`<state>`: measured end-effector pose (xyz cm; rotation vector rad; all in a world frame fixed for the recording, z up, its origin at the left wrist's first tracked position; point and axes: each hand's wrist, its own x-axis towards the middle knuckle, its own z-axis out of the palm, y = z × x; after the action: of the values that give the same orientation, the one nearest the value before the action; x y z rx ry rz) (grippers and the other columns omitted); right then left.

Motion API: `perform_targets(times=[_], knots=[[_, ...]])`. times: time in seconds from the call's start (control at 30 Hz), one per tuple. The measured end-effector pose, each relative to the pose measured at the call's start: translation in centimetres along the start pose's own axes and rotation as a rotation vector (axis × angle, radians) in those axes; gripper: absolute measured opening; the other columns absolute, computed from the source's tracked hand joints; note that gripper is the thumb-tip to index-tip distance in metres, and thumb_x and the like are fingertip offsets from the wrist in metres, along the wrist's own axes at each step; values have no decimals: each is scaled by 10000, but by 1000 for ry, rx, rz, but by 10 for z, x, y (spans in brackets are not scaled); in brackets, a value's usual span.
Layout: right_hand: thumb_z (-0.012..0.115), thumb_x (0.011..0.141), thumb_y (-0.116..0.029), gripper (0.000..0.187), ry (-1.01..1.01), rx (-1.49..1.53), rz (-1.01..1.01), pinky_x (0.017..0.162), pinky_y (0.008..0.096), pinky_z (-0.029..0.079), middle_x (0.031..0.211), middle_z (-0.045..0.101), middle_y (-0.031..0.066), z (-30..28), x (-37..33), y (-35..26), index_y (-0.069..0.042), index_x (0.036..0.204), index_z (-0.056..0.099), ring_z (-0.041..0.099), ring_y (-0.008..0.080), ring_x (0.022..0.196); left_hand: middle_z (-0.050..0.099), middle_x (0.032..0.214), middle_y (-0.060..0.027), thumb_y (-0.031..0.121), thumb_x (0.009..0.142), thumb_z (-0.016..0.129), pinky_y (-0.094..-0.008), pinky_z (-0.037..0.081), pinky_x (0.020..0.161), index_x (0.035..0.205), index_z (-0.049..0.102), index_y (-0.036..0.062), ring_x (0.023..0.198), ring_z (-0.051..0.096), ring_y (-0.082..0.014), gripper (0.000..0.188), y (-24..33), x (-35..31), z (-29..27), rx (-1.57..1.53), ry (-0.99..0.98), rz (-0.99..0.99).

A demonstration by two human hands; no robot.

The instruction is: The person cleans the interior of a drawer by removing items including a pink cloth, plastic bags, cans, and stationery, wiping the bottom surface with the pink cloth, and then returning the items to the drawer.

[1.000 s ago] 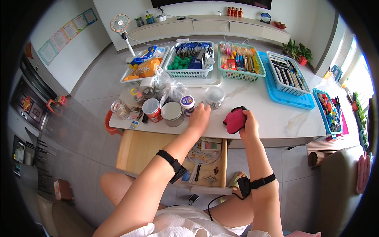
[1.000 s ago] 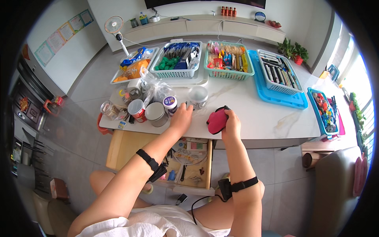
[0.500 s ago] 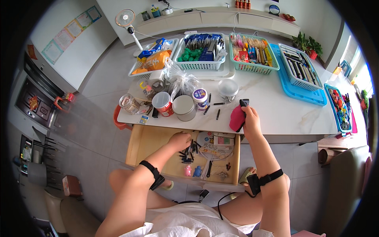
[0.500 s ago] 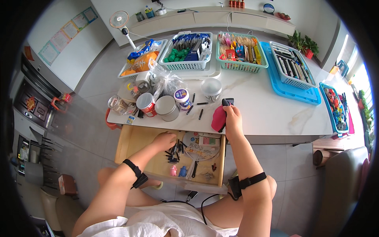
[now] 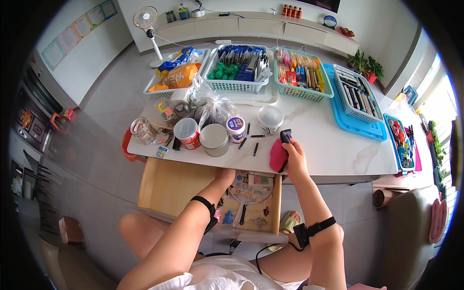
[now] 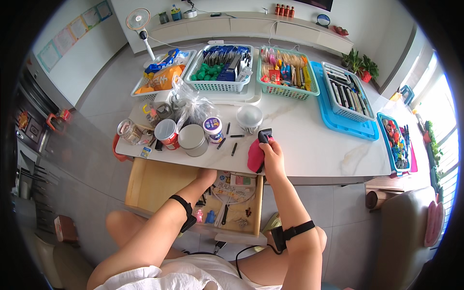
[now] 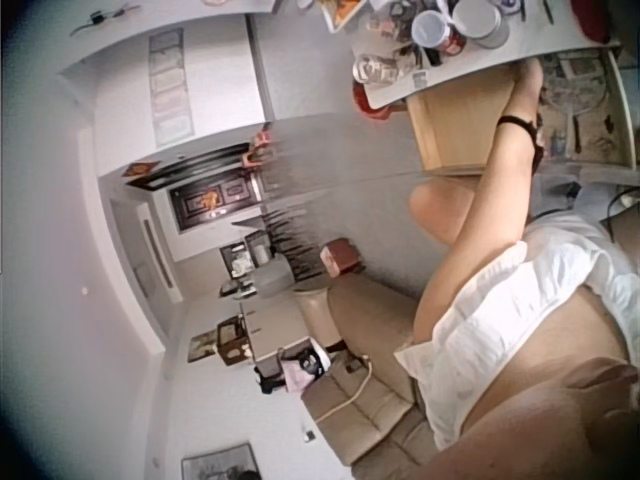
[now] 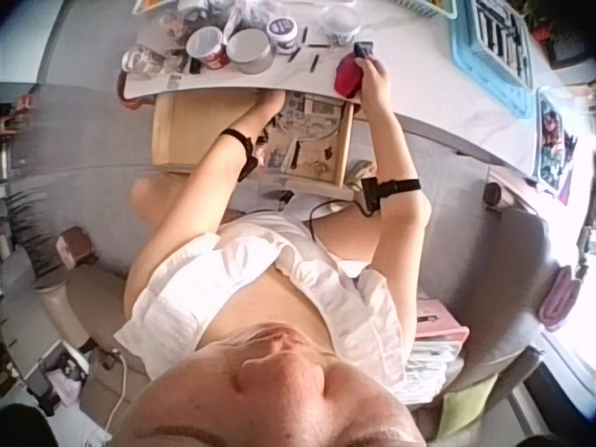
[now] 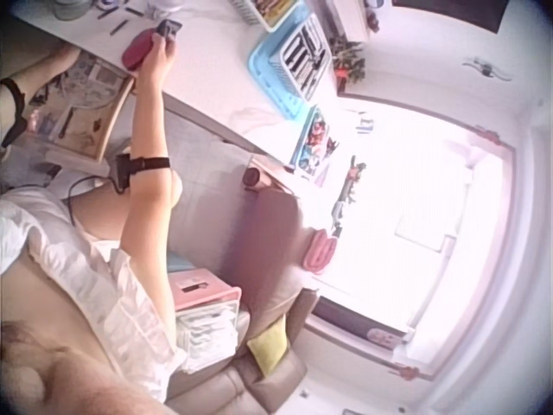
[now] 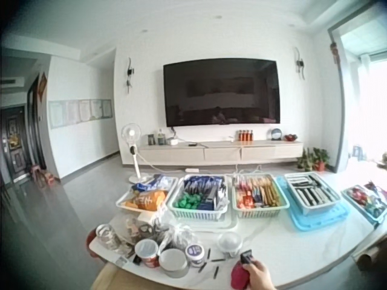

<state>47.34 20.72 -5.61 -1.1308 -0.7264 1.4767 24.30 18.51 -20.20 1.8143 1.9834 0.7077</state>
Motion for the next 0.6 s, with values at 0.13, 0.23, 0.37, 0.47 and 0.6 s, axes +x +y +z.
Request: perform_targets(times=[0.13, 0.23, 0.37, 0.47, 0.6], knots=[[554, 830, -88, 211, 30, 38, -85, 767, 243, 425, 916, 574, 42, -9, 2, -9, -9, 1026, 541, 533, 114, 843, 434, 1316, -189, 216, 890, 386, -413, 398, 935, 1258, 435, 63, 1187, 440, -338, 402, 8, -2, -3, -173, -78, -84], [564, 828, -102, 291, 18, -6, -205, 803, 254, 437, 941, 587, 64, -26, 4, -25, 10, 1095, 529, 549, 135, 884, 499, 1252, -185, 173, 866, 413, -413, 435, 895, 1214, 488, 43, 1120, 515, -312, 379, 22, -3, 3, 303, -324, 23], [607, 783, -178, 466, 108, -604, -310, 892, 325, 406, 1116, 505, 148, -6, 0, -18, 37, 1178, 486, 496, 240, 1033, 526, 1227, -156, 160, 901, 355, -389, 475, 846, 1190, 524, 85, 1048, 563, -303, 343, -41, -10, 28, 527, -203, -2], [630, 742, -248, 578, 209, -963, -406, 1000, 392, 336, 1309, 372, 218, -24, 3, -9, 39, 1213, 458, 388, 351, 1203, 576, 1147, -163, 138, 893, 357, -395, 495, 796, 1154, 538, 65, 978, 595, -305, 325, -19, -10, 24, 542, -269, -13], [621, 741, -239, 553, 375, -974, -500, 1023, 390, 304, 1320, 365, 184, -37, -9, -27, -14, 1223, 469, 349, 345, 1230, 607, 719, -166, 137, 876, 397, -377, 499, 558, 919, 508, -22, 587, 617, -259, 199, 55, -43, -41, 150, -619, 171]])
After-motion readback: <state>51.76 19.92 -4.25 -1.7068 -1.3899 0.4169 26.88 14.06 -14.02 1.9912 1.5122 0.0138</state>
